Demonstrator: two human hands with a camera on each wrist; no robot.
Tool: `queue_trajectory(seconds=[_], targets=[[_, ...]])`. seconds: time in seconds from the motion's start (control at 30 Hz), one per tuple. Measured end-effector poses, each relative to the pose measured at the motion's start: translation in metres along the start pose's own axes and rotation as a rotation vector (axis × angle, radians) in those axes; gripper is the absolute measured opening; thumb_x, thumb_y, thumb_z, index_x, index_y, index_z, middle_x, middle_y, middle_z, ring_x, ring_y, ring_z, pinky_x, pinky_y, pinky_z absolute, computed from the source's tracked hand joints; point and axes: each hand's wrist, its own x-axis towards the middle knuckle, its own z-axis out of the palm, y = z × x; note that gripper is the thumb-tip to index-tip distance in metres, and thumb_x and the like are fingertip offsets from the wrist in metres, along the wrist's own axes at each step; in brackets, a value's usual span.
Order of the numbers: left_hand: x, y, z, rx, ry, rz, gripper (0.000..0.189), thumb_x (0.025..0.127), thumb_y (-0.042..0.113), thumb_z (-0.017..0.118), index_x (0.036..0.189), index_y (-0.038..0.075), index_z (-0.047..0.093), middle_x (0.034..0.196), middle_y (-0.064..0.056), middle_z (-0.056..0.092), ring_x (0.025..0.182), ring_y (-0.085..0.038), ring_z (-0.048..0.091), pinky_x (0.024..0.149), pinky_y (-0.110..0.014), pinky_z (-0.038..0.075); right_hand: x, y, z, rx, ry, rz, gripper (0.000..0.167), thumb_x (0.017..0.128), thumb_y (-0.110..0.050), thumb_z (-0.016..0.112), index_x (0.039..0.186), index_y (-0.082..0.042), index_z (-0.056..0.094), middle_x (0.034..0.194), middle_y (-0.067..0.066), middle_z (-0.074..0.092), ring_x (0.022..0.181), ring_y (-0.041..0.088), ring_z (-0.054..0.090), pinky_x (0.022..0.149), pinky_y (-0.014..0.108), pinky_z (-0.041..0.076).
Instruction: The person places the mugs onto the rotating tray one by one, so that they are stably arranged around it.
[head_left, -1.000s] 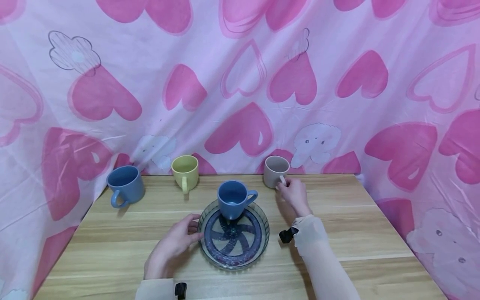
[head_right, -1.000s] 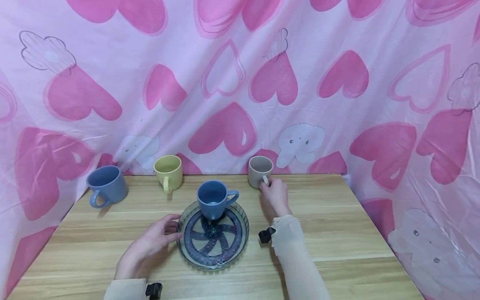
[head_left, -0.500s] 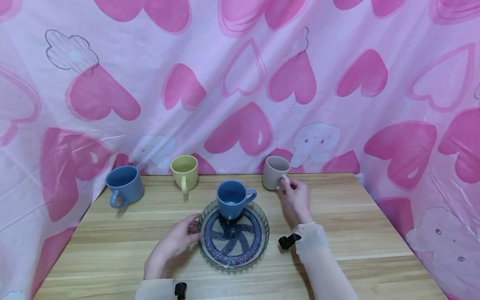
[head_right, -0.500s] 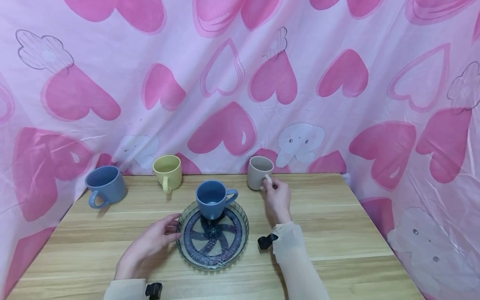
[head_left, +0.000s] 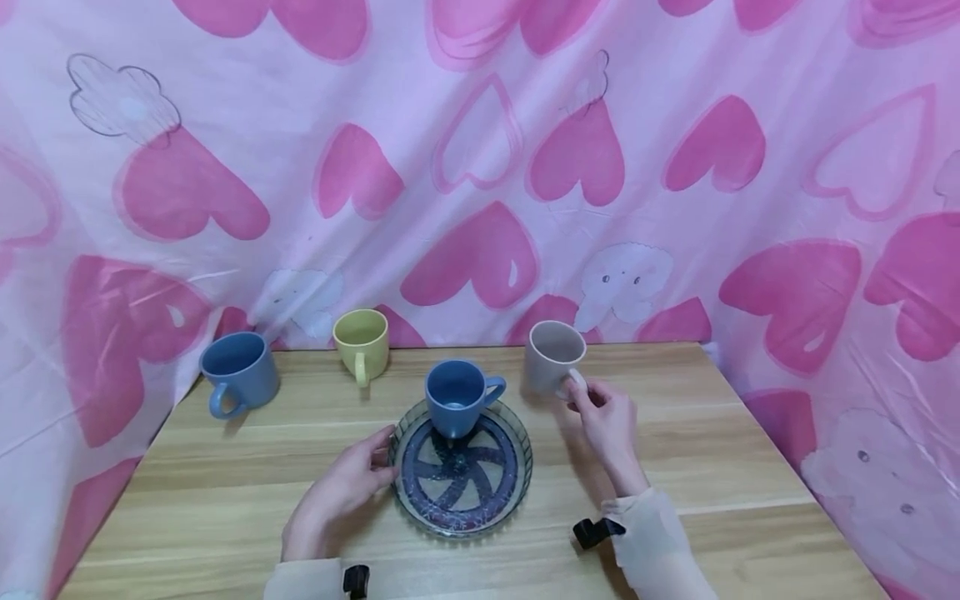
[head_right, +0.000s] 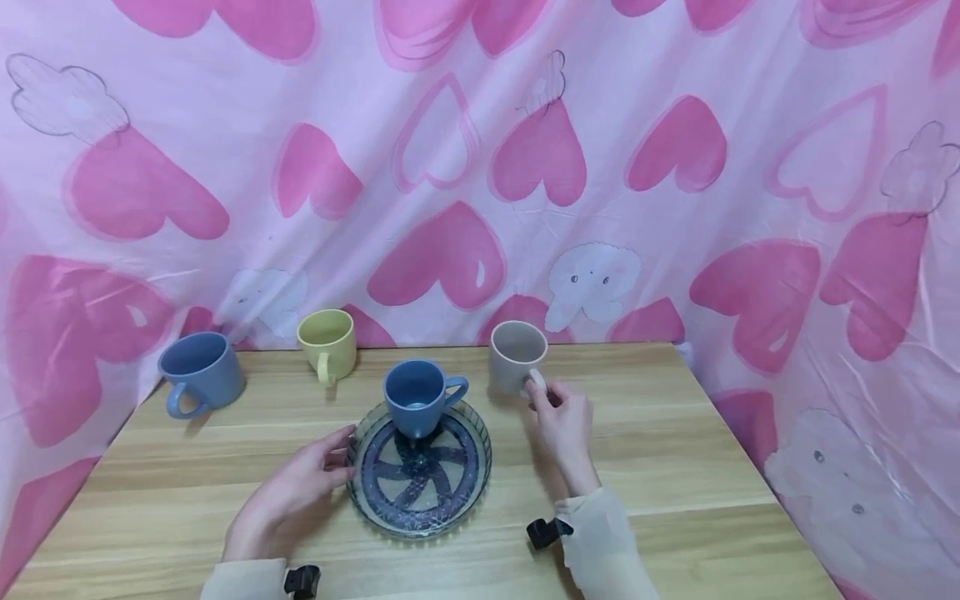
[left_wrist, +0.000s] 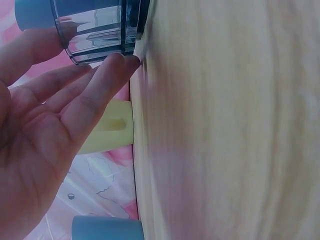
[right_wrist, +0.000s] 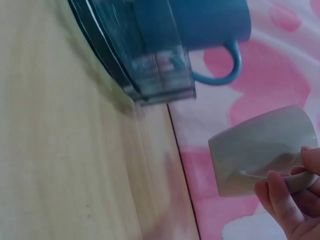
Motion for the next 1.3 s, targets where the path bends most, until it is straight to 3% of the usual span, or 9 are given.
queue_trajectory(seconds=[0.23,0.6,0.9,1.07,1.3], targets=[[0.001,-0.001,0.0,0.013,-0.002,0.007,0.067,0.087,-0.002,0.066,0.148,-0.001,0.038,0.128,-0.023,0.059,0.112,-0.033,0.059,0.096,-0.048,0.048,-0.023,-0.014,-0.011,0.08,-0.044,-0.026,0.024,0.091,-0.016,0.071,0.095,0.008,0.072,0.086,0.022,0.071,0.07,0.014,0.07,0.063,0.018,0.054],[0.0,0.001,0.002,0.006,-0.009,-0.003,0.067,0.087,-0.003,0.065,0.147,-0.004,0.037,0.13,-0.024,0.057,0.115,-0.034,0.057,0.099,-0.05,0.045,-0.056,-0.015,-0.015,0.103,-0.096,-0.073,0.018,0.088,-0.015,0.074,0.095,0.002,0.075,0.079,0.013,0.073,0.069,0.019,0.071,0.065,0.023,0.057],[0.001,0.002,0.002,-0.001,-0.004,-0.003,0.067,0.087,-0.005,0.064,0.147,-0.004,0.036,0.129,-0.024,0.057,0.111,-0.031,0.059,0.09,-0.044,0.052,-0.064,-0.007,-0.009,0.171,-0.188,-0.122,0.014,0.088,-0.01,0.073,0.095,0.002,0.074,0.082,0.013,0.073,0.072,0.027,0.071,0.067,0.027,0.058],[0.002,0.003,0.003,0.018,-0.012,-0.01,0.067,0.086,-0.006,0.063,0.148,-0.004,0.036,0.129,-0.023,0.057,0.111,-0.03,0.059,0.094,-0.046,0.049,-0.063,-0.003,-0.005,0.142,-0.219,-0.119,0.013,0.088,-0.012,0.074,0.095,-0.002,0.075,0.082,0.009,0.073,0.074,0.028,0.071,0.067,0.028,0.058],[0.002,0.004,0.001,0.016,-0.014,-0.016,0.067,0.087,-0.006,0.063,0.148,-0.003,0.036,0.131,-0.024,0.056,0.113,-0.031,0.058,0.095,-0.047,0.049,-0.068,-0.019,-0.005,0.123,-0.242,-0.11,0.011,0.087,-0.005,0.073,0.096,0.002,0.074,0.081,0.012,0.073,0.075,0.036,0.07,0.066,0.025,0.058]])
